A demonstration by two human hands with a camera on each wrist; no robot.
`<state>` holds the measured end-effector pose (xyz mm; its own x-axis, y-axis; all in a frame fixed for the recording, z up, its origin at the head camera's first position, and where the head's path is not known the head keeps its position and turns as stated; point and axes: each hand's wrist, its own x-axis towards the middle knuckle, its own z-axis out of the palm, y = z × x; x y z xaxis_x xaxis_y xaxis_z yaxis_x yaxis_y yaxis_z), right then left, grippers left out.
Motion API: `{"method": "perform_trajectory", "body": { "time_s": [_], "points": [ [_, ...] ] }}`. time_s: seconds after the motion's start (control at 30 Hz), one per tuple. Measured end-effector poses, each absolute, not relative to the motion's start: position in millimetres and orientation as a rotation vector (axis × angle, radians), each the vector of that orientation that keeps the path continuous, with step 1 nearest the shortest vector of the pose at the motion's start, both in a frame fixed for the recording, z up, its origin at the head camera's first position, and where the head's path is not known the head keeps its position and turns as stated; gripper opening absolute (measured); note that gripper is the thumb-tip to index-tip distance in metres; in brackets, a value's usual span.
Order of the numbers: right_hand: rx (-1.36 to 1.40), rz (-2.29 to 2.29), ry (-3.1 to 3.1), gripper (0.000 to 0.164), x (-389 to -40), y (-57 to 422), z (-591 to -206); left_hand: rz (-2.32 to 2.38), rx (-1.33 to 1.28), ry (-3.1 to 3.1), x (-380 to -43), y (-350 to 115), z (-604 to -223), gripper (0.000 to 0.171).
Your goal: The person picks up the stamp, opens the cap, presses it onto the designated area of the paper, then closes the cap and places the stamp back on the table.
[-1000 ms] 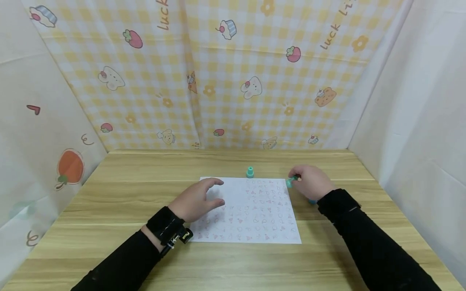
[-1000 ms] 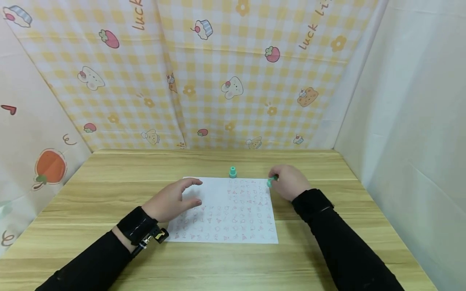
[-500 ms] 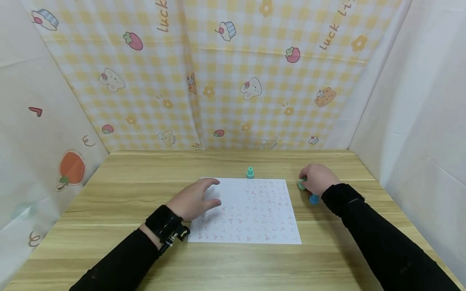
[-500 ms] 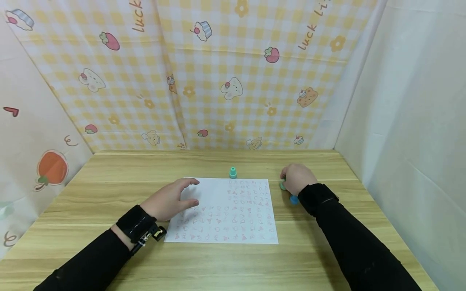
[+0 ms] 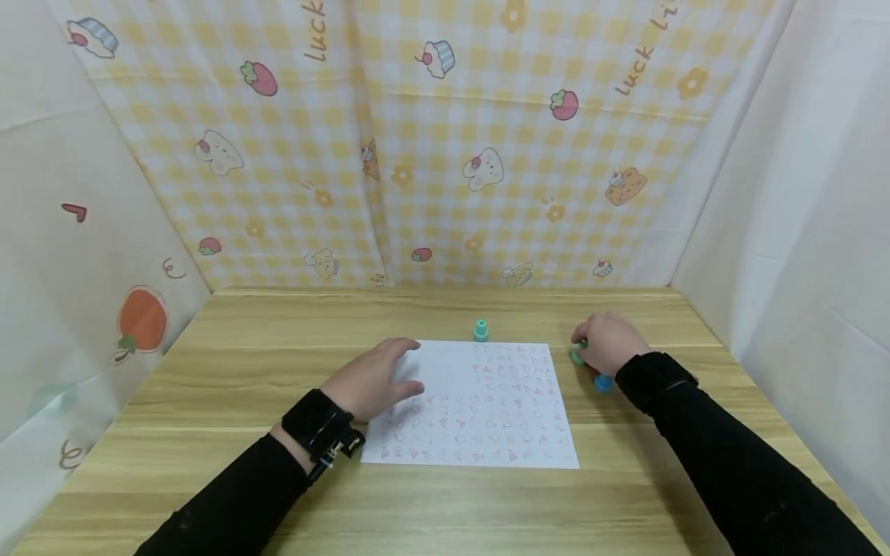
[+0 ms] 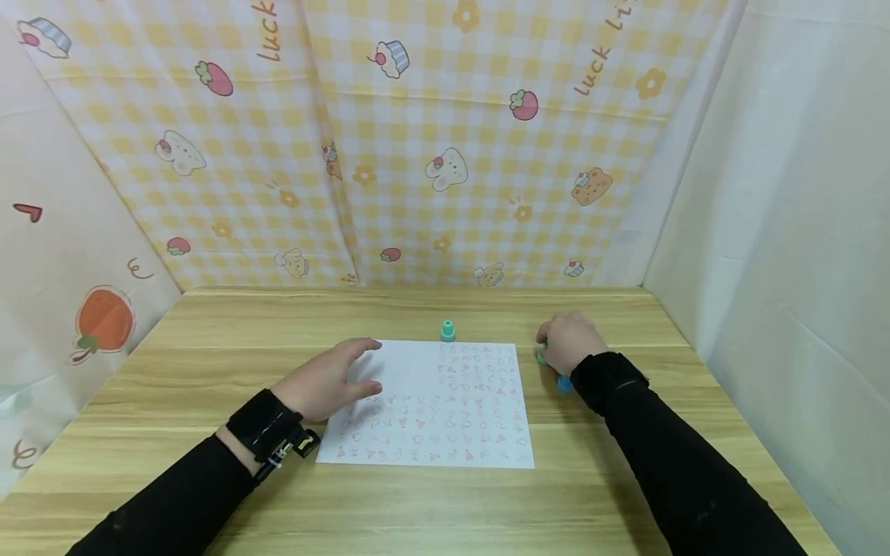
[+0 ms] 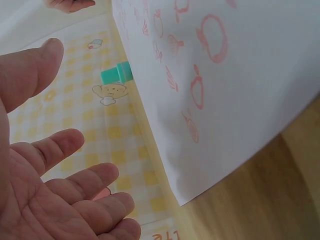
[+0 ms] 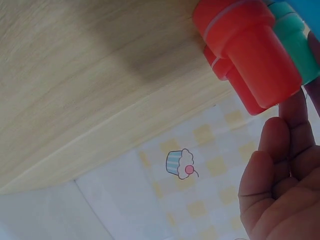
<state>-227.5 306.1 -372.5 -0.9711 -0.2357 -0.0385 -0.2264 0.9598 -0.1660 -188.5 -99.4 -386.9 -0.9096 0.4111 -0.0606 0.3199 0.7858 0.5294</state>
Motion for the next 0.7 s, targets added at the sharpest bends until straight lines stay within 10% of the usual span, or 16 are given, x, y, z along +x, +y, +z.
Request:
{"method": "perform_trajectory", "body": {
  "time_s": [0.7],
  "points": [
    [-0.678, -0.314, 2.992, 0.04, -252.8, 195.2, -364.0, 0.849, 0.535, 2.788, -190.7, -94.7, -388.8, 0.069]
  ]
}}
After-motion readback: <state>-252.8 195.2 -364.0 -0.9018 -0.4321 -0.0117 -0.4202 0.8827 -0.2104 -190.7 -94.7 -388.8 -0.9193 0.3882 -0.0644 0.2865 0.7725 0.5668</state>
